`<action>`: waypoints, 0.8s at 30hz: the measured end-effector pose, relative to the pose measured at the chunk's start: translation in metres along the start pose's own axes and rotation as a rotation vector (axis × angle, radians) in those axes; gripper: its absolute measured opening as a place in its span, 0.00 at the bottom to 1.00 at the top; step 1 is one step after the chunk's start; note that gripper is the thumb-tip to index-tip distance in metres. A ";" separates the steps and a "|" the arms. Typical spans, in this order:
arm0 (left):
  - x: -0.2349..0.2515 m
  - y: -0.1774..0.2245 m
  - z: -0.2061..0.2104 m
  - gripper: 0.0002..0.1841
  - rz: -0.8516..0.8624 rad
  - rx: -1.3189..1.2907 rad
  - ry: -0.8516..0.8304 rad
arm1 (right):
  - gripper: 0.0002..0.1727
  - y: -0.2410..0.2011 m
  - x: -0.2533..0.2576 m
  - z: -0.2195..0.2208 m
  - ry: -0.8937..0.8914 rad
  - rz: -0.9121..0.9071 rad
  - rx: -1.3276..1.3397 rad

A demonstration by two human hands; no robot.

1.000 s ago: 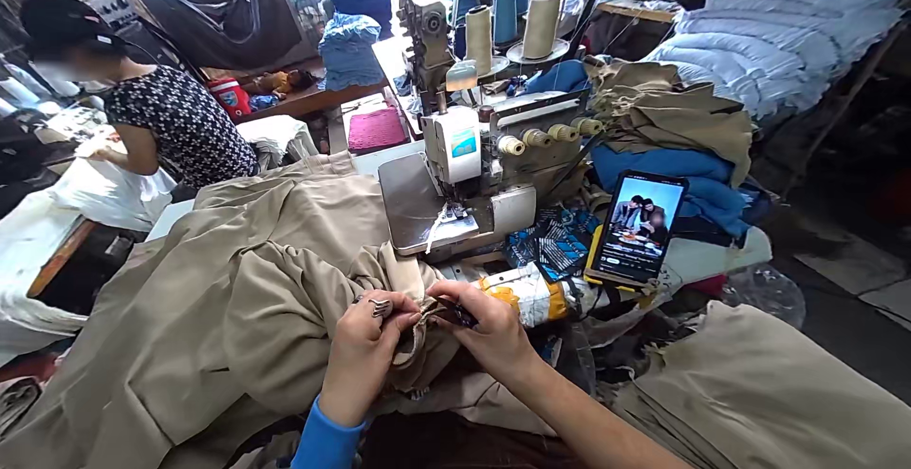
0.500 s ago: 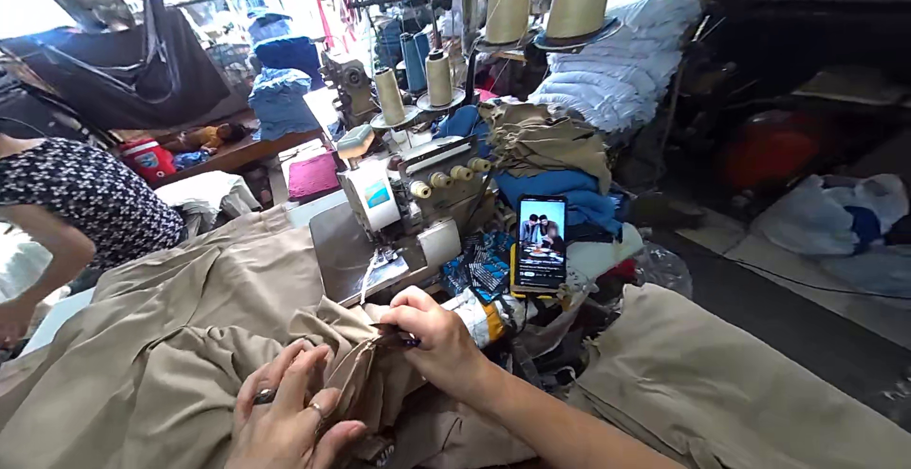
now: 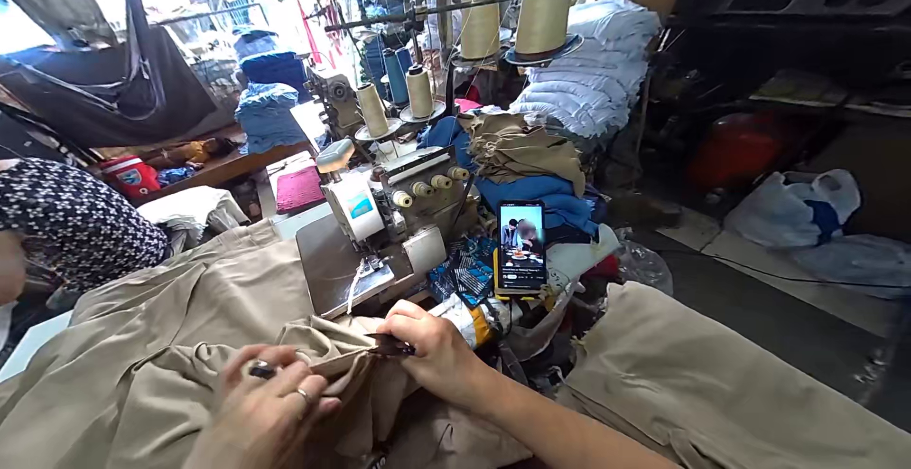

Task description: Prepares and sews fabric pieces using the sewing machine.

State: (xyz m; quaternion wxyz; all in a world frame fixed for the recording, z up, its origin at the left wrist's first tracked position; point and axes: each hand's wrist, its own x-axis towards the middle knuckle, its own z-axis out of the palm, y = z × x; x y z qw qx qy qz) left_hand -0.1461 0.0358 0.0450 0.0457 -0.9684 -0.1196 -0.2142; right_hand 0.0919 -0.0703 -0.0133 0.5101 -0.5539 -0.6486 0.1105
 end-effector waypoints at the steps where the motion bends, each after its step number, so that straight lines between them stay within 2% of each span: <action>1: 0.002 -0.006 -0.008 0.22 -0.015 0.030 0.014 | 0.09 0.001 -0.001 -0.002 -0.020 0.018 0.012; 4: 0.013 -0.003 -0.041 0.25 -0.021 0.118 0.017 | 0.09 -0.001 0.001 -0.006 -0.026 0.042 0.050; 7: 0.022 0.002 -0.069 0.23 0.011 0.242 0.015 | 0.08 -0.006 0.005 -0.010 -0.022 0.060 0.098; 11: 0.022 -0.003 -0.078 0.18 0.003 0.196 -0.079 | 0.08 -0.006 0.005 -0.006 -0.023 0.041 0.110; 15: 0.010 -0.015 -0.056 0.16 -0.068 -0.022 -0.172 | 0.09 0.008 -0.006 0.003 -0.079 0.068 0.096; 18: -0.005 -0.020 -0.029 0.13 -0.122 -0.304 -0.158 | 0.10 0.016 -0.020 0.007 -0.121 0.112 0.086; 22: -0.020 -0.009 0.011 0.05 -0.275 -0.680 0.061 | 0.11 0.028 -0.038 0.011 -0.140 0.224 0.130; 24: -0.018 0.010 0.027 0.15 -0.430 -0.847 0.234 | 0.13 0.034 -0.044 0.013 -0.150 0.299 0.192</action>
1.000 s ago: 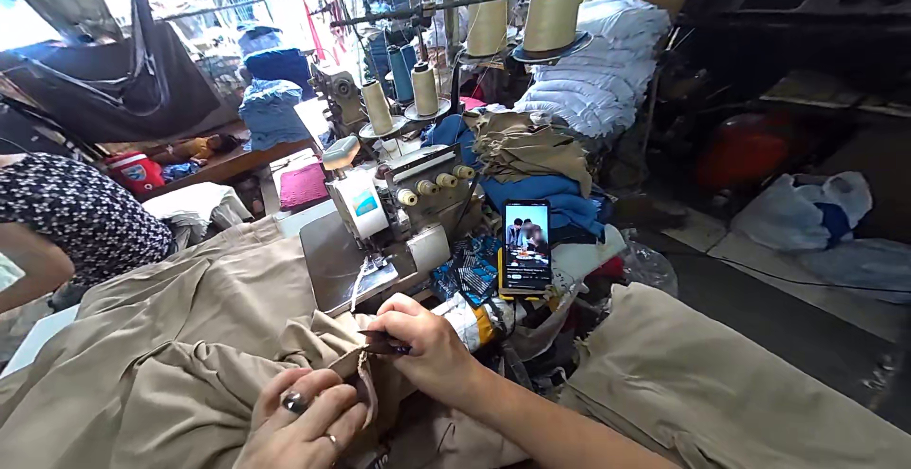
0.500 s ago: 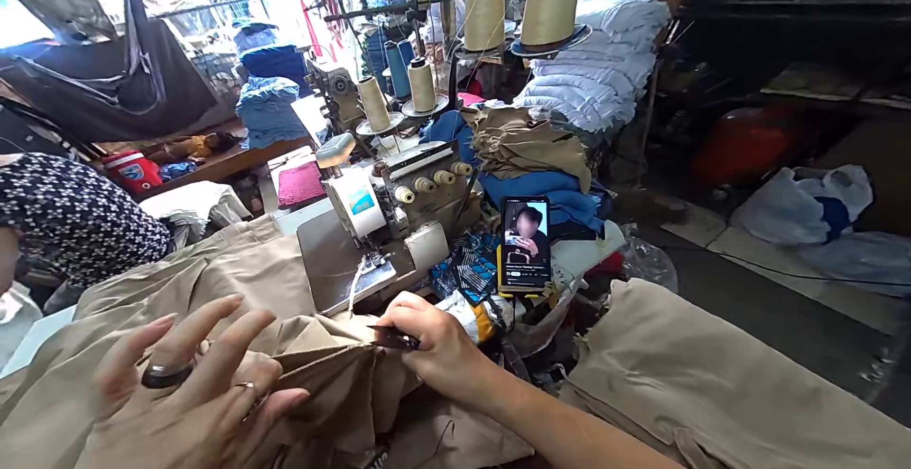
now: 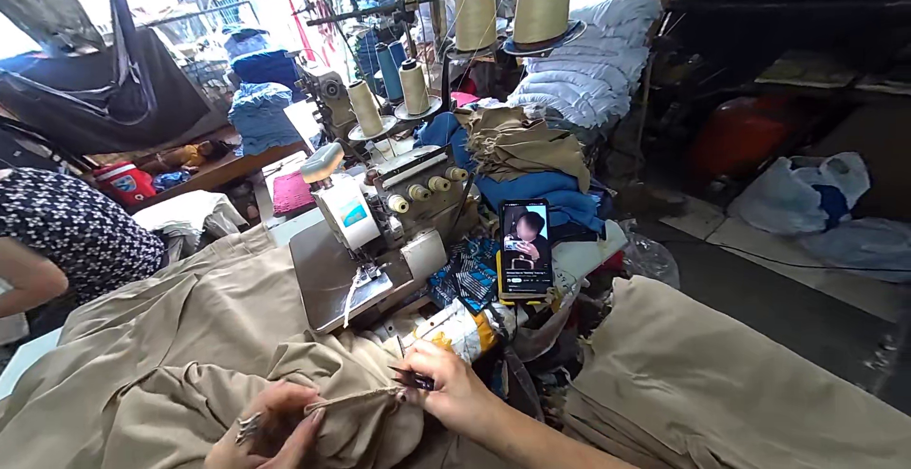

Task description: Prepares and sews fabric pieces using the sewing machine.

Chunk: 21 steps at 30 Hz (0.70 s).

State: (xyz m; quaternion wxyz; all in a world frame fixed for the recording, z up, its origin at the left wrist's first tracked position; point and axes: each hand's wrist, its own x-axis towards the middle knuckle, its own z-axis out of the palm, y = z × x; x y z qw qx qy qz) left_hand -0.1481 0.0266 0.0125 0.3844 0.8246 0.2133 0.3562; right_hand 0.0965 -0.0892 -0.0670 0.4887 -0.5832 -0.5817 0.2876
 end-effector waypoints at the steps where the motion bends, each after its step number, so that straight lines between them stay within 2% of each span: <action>1: -0.001 0.003 0.012 0.22 -0.059 -0.099 0.082 | 0.13 0.003 -0.002 0.001 0.002 0.026 0.035; 3: 0.000 0.012 0.033 0.31 -0.149 -0.231 0.199 | 0.12 0.004 -0.003 0.002 0.004 0.081 0.104; 6: 0.001 0.019 0.053 0.30 -0.147 -0.311 0.324 | 0.12 0.003 -0.001 -0.001 -0.026 0.116 0.081; 9: 0.001 0.024 0.061 0.29 -0.064 -0.216 0.358 | 0.11 -0.008 0.004 -0.012 -0.109 0.135 -0.029; 11: 0.000 0.020 0.060 0.31 0.013 -0.116 0.353 | 0.11 -0.014 0.006 -0.016 -0.097 0.114 -0.073; 16: 0.001 0.031 0.060 0.34 -0.003 -0.024 0.396 | 0.16 -0.033 0.010 -0.015 0.023 -0.025 -0.033; 21: -0.002 0.024 0.069 0.31 0.083 -0.010 0.377 | 0.11 -0.052 0.019 0.007 0.082 -0.329 0.018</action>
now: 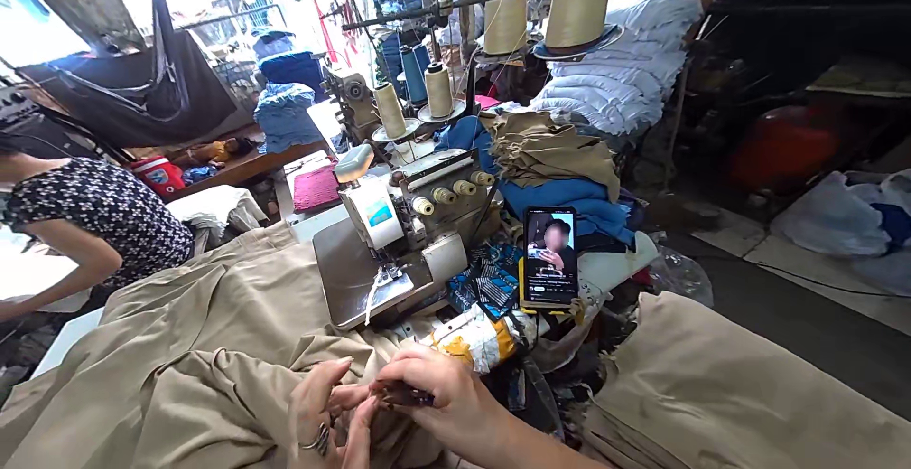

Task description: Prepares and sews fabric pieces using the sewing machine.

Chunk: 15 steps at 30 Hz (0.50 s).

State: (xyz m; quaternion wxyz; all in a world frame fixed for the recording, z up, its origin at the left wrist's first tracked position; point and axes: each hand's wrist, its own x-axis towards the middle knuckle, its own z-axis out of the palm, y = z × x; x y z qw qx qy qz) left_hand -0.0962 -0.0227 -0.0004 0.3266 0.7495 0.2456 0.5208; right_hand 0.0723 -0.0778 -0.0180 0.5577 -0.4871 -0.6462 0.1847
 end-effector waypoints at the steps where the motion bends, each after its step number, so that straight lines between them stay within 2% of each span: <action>1: -0.001 -0.003 0.000 0.30 0.024 0.019 -0.007 | 0.09 -0.001 0.002 0.003 0.013 -0.008 -0.012; 6: -0.004 -0.005 -0.003 0.24 0.121 0.120 -0.045 | 0.10 -0.004 0.005 0.002 -0.050 0.050 0.001; 12: -0.006 -0.002 0.003 0.11 0.196 0.229 -0.137 | 0.07 -0.006 0.005 -0.007 -0.100 0.040 -0.095; 15: -0.008 -0.003 0.005 0.11 0.198 0.207 -0.168 | 0.06 -0.005 0.005 -0.010 -0.160 0.019 -0.191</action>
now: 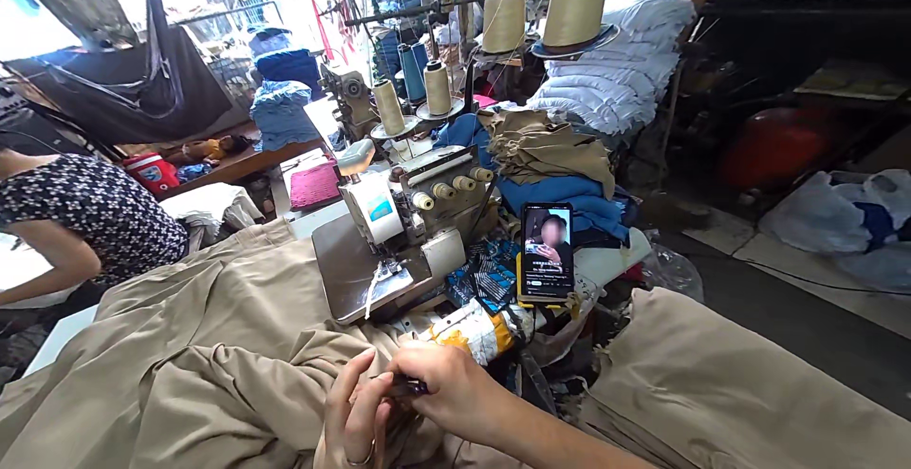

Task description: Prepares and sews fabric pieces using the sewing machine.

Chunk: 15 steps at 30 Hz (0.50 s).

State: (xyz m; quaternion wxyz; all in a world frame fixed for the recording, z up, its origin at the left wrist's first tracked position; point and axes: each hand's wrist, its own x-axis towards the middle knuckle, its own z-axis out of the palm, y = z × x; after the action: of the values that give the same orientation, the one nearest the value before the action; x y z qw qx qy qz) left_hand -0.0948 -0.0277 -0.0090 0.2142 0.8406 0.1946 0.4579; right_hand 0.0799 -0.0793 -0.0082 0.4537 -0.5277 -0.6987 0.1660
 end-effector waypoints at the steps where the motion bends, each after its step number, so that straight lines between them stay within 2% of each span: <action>1: -0.001 0.000 0.000 0.11 -0.007 -0.019 -0.010 | 0.06 0.001 0.000 0.001 -0.006 -0.031 -0.047; 4: 0.001 -0.006 -0.007 0.17 -0.037 -0.100 -0.068 | 0.09 0.003 -0.002 0.007 0.002 -0.080 -0.100; 7: 0.020 -0.019 -0.040 0.23 -0.109 -0.215 -0.285 | 0.11 0.007 -0.006 0.016 0.075 -0.137 -0.075; 10: 0.059 -0.038 -0.055 0.09 -0.091 -0.218 -0.303 | 0.12 0.003 -0.009 0.018 0.148 -0.227 -0.018; 11: 0.073 -0.044 -0.047 0.09 -0.064 -0.260 -0.343 | 0.12 0.001 -0.010 0.018 0.162 -0.262 0.006; 13: 0.094 -0.052 -0.022 0.14 -0.006 -0.420 -0.579 | 0.09 -0.007 -0.012 0.018 0.187 -0.339 0.036; 15: 0.102 -0.055 0.005 0.16 0.017 -0.436 -0.929 | 0.05 -0.014 -0.016 0.016 0.217 -0.382 0.034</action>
State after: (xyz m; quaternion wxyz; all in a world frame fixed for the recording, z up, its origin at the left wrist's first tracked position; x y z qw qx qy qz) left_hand -0.0459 0.0705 0.0289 0.4447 0.8926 -0.0282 0.0680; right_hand 0.0598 -0.0952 -0.0140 0.5583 -0.3928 -0.7301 0.0312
